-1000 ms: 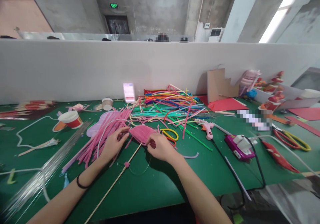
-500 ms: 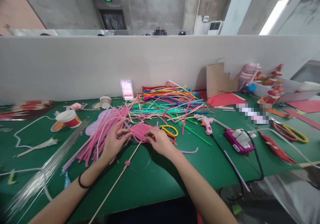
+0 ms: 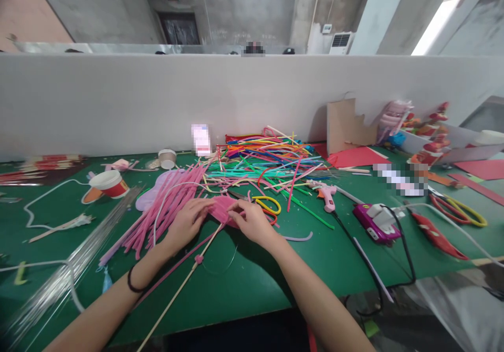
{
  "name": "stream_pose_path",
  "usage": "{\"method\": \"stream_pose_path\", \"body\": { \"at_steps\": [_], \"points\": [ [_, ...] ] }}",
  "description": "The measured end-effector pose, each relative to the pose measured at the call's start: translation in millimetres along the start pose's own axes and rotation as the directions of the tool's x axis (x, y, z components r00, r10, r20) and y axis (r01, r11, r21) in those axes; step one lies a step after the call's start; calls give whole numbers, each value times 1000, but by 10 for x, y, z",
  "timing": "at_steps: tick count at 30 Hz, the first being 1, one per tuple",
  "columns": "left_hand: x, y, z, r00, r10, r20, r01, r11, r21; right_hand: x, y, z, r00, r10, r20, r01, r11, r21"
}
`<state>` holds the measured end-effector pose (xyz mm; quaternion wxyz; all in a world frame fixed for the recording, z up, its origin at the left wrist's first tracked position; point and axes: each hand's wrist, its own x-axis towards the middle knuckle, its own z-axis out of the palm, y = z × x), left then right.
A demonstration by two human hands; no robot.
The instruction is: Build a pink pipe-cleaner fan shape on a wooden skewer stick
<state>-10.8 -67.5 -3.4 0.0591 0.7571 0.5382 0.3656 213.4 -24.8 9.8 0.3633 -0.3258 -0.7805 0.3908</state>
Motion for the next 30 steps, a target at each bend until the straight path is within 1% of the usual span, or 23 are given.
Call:
{"method": "stream_pose_path", "body": {
  "at_steps": [2,3,6,8,11,15,18,22,25,30],
  "points": [
    [-8,-40,-79,990,92,110,-97,995,37,0,21,1,1000,24,-3,-24,999,-22],
    [-13,-55,-127,980,117,163,-125,991,44,0,30,-1,999,34,-5,-34,998,-44],
    [-34,-75,-273,945,125,302,-150,987,61,5,46,-18,998,56,-14,-57,992,-110],
    [-46,-78,-352,925,84,370,-121,990,77,11,55,-35,997,67,-22,-70,988,-138],
    [-57,-82,-436,893,4,449,-45,996,80,22,78,-57,997,69,-33,-74,982,-174],
    [-61,-70,-493,804,-45,592,26,999,40,26,117,-74,997,61,-57,-72,971,-227],
    [-65,-42,-498,784,-46,619,35,999,31,26,134,-76,995,65,-80,-83,965,-249],
    [-87,-38,-457,781,-37,624,13,999,43,32,149,-72,990,81,-112,-108,959,-262],
    [-109,-59,-404,785,-23,619,2,999,35,38,159,-70,989,85,-120,-112,965,-239],
    [-108,-26,-352,812,-22,584,7,1000,29,45,153,-75,984,120,-133,-143,974,-176]
  ]
}}
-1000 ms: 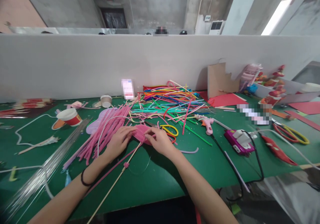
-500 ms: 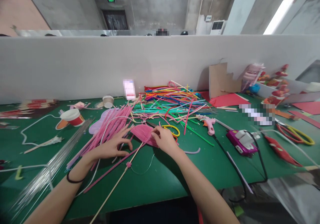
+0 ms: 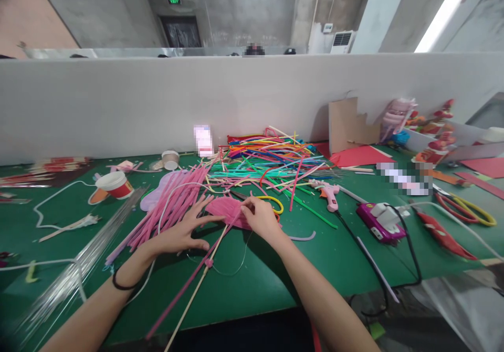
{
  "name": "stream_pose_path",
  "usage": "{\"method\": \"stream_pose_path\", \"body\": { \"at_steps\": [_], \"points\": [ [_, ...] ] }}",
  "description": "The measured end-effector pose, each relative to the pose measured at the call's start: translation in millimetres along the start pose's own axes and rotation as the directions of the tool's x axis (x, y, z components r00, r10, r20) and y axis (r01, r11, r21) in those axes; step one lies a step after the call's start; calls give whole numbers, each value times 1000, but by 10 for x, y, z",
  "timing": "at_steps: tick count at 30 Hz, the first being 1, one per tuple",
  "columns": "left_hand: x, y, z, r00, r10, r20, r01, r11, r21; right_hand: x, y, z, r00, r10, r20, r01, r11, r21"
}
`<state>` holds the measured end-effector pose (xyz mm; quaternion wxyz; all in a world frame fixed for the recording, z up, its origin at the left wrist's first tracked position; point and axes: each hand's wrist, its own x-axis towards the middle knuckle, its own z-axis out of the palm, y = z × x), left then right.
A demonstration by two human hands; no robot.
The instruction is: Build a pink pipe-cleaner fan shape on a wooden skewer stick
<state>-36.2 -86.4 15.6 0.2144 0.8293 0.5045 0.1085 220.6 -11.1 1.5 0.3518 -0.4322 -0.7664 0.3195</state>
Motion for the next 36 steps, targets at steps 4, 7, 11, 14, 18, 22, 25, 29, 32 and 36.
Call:
{"method": "stream_pose_path", "body": {
  "at_steps": [4,7,11,14,18,22,25,29,32,36],
  "points": [
    [-10,26,-43,998,45,-37,-44,998,38,1,-7,-6,1000,0,-6,0,1000,-13],
    [-57,5,-102,999,33,-18,-32,998,46,0,-9,-9,1000,-8,-7,8,999,-38],
    [-122,0,-243,999,-36,19,36,999,-2,-5,-25,-14,1000,6,-10,-7,998,-64],
    [-155,43,-384,971,-165,-171,154,985,-76,-7,-30,-16,1000,24,-9,-24,998,-65],
    [-246,135,-475,933,-357,54,360,912,-197,-2,-4,-12,998,56,-20,-57,998,-40],
    [-315,261,-404,779,-329,534,445,890,-101,13,36,-11,997,67,-49,-66,997,28],
    [-295,362,-336,792,-261,553,306,952,10,20,38,-24,991,70,-113,-65,997,51],
    [-271,436,-258,801,-206,562,251,968,-2,20,-7,-51,982,77,-171,-67,995,68],
    [-272,464,-194,785,-221,579,271,963,1,20,-30,-58,982,79,-174,-64,994,92],
    [-271,476,-228,793,-187,579,242,970,-17,29,-21,-48,991,74,-111,-51,979,197]
  ]
}}
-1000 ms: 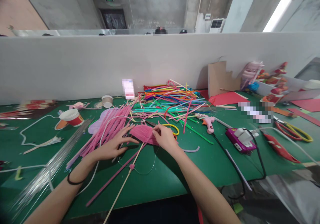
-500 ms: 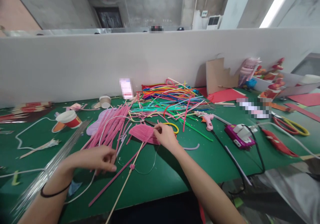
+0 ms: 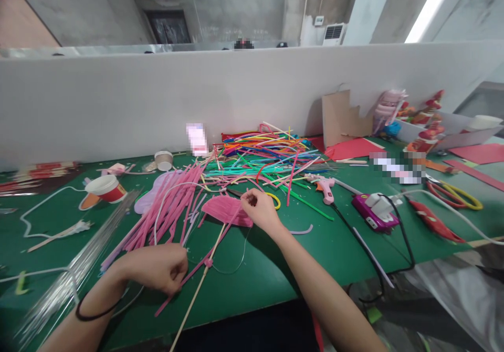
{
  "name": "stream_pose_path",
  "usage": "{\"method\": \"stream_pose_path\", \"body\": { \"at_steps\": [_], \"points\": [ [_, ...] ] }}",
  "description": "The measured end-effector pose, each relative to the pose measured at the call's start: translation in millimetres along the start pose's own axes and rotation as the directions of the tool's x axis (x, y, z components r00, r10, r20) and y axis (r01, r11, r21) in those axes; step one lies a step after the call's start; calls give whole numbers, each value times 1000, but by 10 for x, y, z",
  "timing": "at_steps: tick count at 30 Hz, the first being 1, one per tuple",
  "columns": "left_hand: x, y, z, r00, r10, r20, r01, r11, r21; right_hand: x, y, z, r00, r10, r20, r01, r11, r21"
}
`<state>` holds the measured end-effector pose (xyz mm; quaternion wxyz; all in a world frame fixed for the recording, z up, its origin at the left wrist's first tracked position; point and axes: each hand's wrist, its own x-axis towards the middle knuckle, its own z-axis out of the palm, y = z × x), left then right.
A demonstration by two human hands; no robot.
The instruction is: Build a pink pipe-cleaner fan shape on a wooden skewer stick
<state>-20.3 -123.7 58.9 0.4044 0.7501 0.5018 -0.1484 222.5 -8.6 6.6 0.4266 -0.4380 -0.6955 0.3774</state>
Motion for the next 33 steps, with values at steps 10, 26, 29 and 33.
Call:
{"method": "stream_pose_path", "body": {
  "at_steps": [10,26,29,33],
  "points": [
    [-161,-173,-183,1000,20,-12,-21,987,-160,-11,-1,2,991,-30,127,30,1000,-2],
    [-194,-162,-308,951,83,-298,-163,953,-256,-25,44,24,987,-83,141,128,926,-354],
    [-132,-264,-367,827,-93,-554,-114,938,-327,-46,12,31,981,-85,174,145,918,-370],
    [38,-387,-361,622,-139,-770,-118,956,-267,-65,-41,32,966,-91,243,172,925,-339]
  ]
}}
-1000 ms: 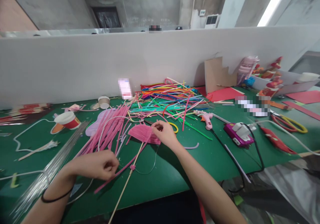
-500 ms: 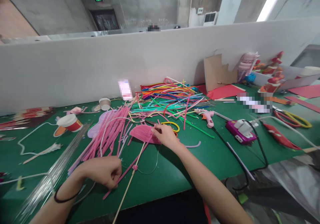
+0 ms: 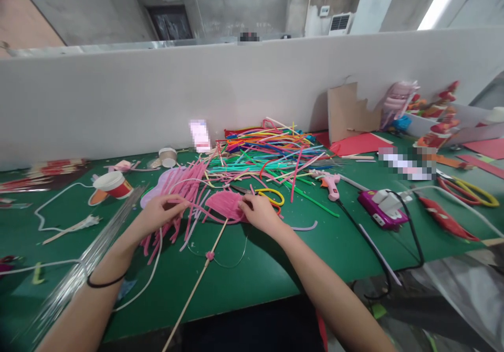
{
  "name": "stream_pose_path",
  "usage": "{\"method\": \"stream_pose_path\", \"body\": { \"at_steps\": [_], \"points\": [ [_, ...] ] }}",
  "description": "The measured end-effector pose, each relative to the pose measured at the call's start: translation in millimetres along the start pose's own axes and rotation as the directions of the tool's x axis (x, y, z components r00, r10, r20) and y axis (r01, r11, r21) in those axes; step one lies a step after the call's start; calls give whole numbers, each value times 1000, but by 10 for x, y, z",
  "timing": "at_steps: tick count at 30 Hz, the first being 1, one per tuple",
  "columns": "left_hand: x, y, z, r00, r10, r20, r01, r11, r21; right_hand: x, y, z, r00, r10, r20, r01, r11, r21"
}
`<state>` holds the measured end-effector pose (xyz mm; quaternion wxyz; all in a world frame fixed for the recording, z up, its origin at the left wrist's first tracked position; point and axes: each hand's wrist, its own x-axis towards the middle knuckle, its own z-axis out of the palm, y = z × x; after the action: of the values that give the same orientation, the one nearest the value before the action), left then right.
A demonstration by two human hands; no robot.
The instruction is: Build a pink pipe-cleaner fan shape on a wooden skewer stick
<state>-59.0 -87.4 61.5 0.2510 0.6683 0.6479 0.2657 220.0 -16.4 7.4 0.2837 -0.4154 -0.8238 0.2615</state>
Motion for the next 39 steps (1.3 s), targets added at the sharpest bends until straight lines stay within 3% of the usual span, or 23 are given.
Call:
{"method": "stream_pose_path", "body": {
  "at_steps": [4,9,11,13,16,19,28,35,39],
  "points": [
    [54,-61,140,965,101,-244,-67,988,142,-3,-45,-23,996,-87,24,85,995,47],
    [64,-50,213,932,68,-357,-54,997,48,-10,-54,-25,994,-95,50,90,991,97],
    [67,-50,201,939,60,-340,-45,998,52,-15,-46,-23,995,-68,71,60,992,112],
    [70,-58,191,965,59,-256,-37,995,92,-27,-39,-34,995,-45,88,34,992,117],
    [73,-77,218,988,57,-143,-41,992,117,-82,-37,-94,975,28,218,-83,965,247],
    [89,-94,301,992,67,-107,-57,994,93,-187,-33,-186,941,66,332,-183,924,337],
    [148,-134,422,975,128,-181,-104,985,137,-469,43,-273,981,-21,193,17,1000,24],
    [171,-212,454,960,97,-264,-93,995,28,-509,44,-257,984,2,176,18,994,-111],
    [175,-196,476,941,143,-307,-164,985,-46,-513,19,-192,987,9,162,13,991,-134]
  ]
}}
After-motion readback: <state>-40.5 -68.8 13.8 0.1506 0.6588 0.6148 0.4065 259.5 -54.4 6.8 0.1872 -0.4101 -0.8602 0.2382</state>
